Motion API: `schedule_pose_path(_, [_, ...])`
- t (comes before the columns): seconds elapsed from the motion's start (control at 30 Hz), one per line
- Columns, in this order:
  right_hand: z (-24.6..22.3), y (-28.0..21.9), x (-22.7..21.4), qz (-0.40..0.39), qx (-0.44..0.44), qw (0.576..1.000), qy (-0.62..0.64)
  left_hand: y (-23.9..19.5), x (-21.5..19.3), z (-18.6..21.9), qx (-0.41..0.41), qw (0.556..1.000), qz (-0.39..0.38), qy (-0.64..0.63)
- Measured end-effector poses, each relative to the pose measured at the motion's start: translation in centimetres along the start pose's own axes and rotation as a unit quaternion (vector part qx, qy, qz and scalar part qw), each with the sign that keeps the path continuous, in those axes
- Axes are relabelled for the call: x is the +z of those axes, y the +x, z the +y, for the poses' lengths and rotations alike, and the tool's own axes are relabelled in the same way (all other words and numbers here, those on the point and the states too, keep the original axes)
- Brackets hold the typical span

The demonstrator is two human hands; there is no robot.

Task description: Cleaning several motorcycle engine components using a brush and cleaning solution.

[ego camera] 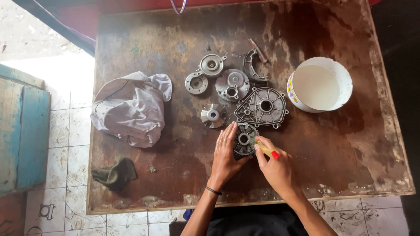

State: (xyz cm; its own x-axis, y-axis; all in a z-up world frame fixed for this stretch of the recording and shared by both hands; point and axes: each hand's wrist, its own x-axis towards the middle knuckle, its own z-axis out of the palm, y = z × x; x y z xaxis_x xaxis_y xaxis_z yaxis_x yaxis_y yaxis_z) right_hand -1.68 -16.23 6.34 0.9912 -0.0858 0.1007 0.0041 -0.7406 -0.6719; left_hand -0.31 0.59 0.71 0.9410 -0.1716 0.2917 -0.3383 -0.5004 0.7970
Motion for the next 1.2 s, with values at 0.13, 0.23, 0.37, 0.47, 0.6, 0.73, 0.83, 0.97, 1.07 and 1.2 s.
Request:
schedule_pose_path(0.13, [-0.2, 1.9, -0.9, -0.049, 0.036, 0.997, -0.037, 0.3, -0.4, 0.4, -0.008, 1.000, -0.005, -0.007])
schedule_pose_path(0.23, [-1.3, 3.0, -0.5, -0.078, 0.094, 0.992, -0.023, 0.3, -0.5, 0.8, -0.023, 0.999, -0.006, -0.031])
schedule_pose_path(0.37, [-1.1, 2.3, 2.8, 0.028, -0.075, 0.988, 0.131, -0.4, 0.5, -0.3, -0.044, 0.998, 0.007, -0.047])
schedule_pose_path(0.47, [-1.1, 0.2, 4.7, 0.034, -0.151, 0.985, 0.077, -0.8, 0.7, -1.2, -0.034, 0.997, 0.027, -0.060])
schedule_pose_path(0.6, [-2.9, -2.0, 3.1, -0.005, -0.121, 0.992, 0.046, -1.0, 1.3, -1.5, 0.009, 0.997, 0.051, -0.058])
schedule_pose_path(0.73, [-2.2, -1.2, 1.0, -0.049, -0.058, 0.996, 0.042, -0.8, 1.0, -1.0, -0.005, 0.998, 0.049, -0.032])
schedule_pose_path(0.83, [-2.2, 0.1, -0.8, -0.043, -0.042, 0.998, 0.024, -0.5, 0.8, -0.3, -0.036, 0.998, 0.035, -0.040])
schedule_pose_path(0.97, [-1.2, 0.3, -1.4, -0.067, 0.038, 0.996, 0.054, -0.3, 0.9, -0.5, -0.047, 0.999, 0.015, -0.001])
schedule_pose_path(1.07, [0.3, 0.2, -2.0, -0.024, 0.000, 0.986, 0.163, 0.8, 0.7, 0.4, -0.050, 0.998, -0.004, 0.035])
schedule_pose_path(1.2, [1.9, -0.4, -4.2, 0.034, 0.069, 0.964, 0.254, 3.0, 0.0, 3.5, -0.089, 0.991, -0.057, 0.081])
